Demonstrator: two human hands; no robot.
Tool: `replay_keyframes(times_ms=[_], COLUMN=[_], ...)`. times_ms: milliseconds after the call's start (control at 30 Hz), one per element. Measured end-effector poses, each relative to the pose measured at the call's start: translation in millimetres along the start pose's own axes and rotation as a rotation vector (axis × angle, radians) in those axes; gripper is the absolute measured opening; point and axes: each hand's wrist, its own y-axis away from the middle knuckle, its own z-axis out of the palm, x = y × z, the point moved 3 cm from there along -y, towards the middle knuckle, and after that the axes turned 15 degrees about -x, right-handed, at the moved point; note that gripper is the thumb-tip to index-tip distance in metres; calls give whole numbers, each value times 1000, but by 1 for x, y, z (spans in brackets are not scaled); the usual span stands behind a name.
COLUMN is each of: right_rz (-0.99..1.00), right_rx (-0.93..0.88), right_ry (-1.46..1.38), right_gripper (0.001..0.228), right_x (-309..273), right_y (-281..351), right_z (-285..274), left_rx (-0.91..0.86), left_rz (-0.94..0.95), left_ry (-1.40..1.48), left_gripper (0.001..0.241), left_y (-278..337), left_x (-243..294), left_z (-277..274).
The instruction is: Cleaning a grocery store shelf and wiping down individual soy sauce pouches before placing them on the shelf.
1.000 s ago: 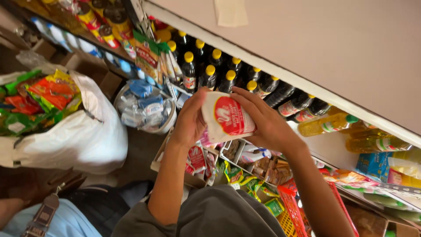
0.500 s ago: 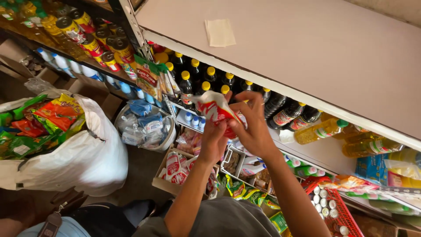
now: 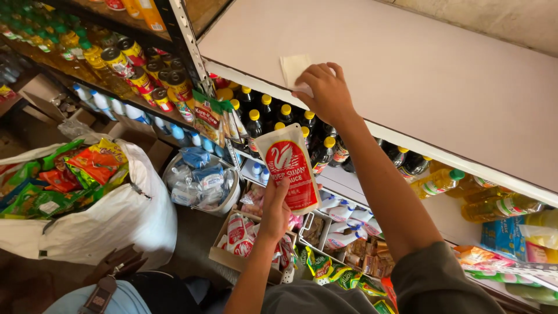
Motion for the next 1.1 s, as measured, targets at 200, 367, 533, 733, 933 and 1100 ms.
replay_keyframes(times_ms=[200, 367, 533, 733, 933, 1100], right_rz=[27, -30, -177, 289, 427, 189], right_rx=[157, -116, 168, 360, 418, 170], right_ry=[-143, -78, 150, -969, -785, -398], right_gripper=[12, 66, 20, 14, 36, 48], right_x=[8, -13, -6, 46, 13, -53], right_y=[33, 29, 42, 156, 262, 325], right_z=[-14, -16, -25, -90, -137, -139], left_rx=[9, 117, 129, -141, -250, -326], left_rz=[-46, -31, -57, -77, -189, -215], left_ry=[-29, 197, 258, 298, 255, 268], left_gripper=[42, 40, 45, 50, 58, 58], left_y=[-15, -24, -13, -17, -34, -52], left_x=[-31, -58, -37, -38, -115, -169], left_z=[-22, -13, 18, 62, 93, 125])
